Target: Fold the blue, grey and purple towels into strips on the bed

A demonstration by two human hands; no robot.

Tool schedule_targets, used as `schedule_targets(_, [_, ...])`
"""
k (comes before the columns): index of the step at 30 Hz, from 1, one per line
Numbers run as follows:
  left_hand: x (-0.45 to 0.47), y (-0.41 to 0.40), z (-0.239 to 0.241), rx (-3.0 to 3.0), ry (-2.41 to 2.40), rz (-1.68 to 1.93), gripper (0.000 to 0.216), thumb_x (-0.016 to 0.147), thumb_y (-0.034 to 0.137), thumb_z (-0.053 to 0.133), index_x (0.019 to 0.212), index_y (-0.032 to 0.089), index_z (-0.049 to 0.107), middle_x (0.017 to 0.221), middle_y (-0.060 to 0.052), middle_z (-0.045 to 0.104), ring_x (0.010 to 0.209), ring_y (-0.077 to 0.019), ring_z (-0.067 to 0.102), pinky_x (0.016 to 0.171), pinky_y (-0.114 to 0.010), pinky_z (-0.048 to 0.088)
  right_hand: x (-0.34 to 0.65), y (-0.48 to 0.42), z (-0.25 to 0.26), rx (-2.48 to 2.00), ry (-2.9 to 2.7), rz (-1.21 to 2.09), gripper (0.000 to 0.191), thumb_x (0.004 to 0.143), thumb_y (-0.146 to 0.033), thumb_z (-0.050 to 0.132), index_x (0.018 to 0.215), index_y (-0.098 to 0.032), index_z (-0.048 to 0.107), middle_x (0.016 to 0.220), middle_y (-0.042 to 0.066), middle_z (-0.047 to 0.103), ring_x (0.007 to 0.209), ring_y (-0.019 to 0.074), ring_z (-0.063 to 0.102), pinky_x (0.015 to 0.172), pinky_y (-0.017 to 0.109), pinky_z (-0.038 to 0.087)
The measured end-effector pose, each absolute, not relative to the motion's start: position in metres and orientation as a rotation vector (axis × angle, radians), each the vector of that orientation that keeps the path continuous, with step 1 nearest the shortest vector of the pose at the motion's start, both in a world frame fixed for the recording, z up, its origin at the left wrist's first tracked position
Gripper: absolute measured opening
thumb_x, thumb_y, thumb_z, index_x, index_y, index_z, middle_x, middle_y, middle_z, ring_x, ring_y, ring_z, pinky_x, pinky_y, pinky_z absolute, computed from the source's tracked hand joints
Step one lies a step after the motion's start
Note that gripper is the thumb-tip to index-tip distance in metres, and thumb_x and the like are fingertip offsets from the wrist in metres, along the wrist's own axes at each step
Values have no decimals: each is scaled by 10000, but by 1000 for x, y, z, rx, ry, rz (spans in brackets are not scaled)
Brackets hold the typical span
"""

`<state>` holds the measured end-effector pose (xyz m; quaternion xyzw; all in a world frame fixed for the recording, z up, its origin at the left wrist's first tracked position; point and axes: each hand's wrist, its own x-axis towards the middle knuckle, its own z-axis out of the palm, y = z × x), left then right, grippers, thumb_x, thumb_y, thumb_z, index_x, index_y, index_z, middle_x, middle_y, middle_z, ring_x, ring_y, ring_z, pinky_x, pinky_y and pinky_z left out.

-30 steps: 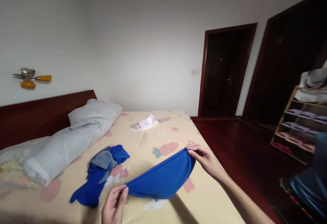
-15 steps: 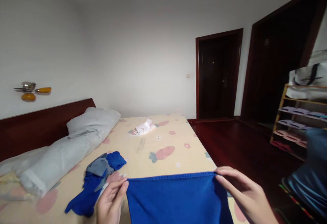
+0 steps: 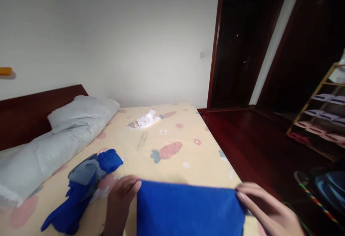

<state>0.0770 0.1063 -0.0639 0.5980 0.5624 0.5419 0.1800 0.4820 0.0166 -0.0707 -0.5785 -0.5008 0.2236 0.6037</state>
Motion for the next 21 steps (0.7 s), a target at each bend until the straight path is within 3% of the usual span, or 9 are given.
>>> schedule_targets(2, [98, 170, -74, 1633, 1398, 1380, 366, 755, 551, 710, 852, 198, 722, 916, -74, 765, 947, -248, 713, 897, -368, 574, 484, 76, -85, -1383, -1122, 615, 317, 726, -517, 776, 896, -249, 763, 1039, 101, 744, 972, 293, 695, 822, 352, 605])
schedule_targets(5, [130, 248, -108, 1571, 1448, 1225, 460, 844, 512, 592, 1101, 134, 639, 1102, -137, 733, 1050, -235, 691, 925, -338, 540, 481, 161, -124, -1425, -1020, 696, 478, 714, -590, 707, 964, -184, 736, 1087, 134, 737, 1007, 302, 685, 886, 405, 578])
schedule_targets(8, [145, 266, -156, 1588, 1614, 953, 424, 876, 492, 534, 1054, 119, 629, 1074, -167, 725, 1041, -241, 672, 924, -348, 508, 481, 194, -173, -1592, -836, 661, 610, 673, -597, 648, 1091, -153, 687, 1261, 169, 673, 1096, 318, 660, 937, 434, 547])
schedule_targets(11, [134, 213, -205, 1621, 1663, 820, 335, 833, 505, 581, 839, 175, 637, 864, -124, 716, 923, -280, 666, 897, -409, 493, 483, 153, -221, -1694, -809, 700, 558, 700, -621, 593, 1000, -164, 705, 1130, 159, 726, 1031, 327, 686, 891, 427, 556])
schedule_targets(15, [100, 102, -250, 1894, 1894, 675, 292, 882, 519, 484, 775, 273, 599, 852, -98, 673, 912, -325, 644, 889, -437, 468, 475, 44, -271, -1902, -1126, 992, 450, 750, -677, 540, 744, -260, 708, 767, 70, 750, 789, 305, 718, 737, 380, 558])
schedule_targets(18, [83, 54, -258, 1892, 1928, 547, 354, 897, 523, 406, 650, 295, 514, 740, -86, 641, 841, -338, 655, 808, -438, 480, 456, -6, -287, -1977, -1119, 1082, 430, 705, -702, 564, 751, -296, 699, 761, 64, 749, 782, 313, 723, 718, 380, 554])
schedule_targets(21, [78, 42, -252, 1832, 1864, 544, 383, 889, 522, 364, 599, 287, 446, 662, -70, 617, 745, -318, 652, 724, -421, 478, 437, -12, -285, -1887, -915, 1319, 435, 672, -716, 565, 668, -282, 604, 653, 68, 698, 631, 278, 696, 585, 354, 530])
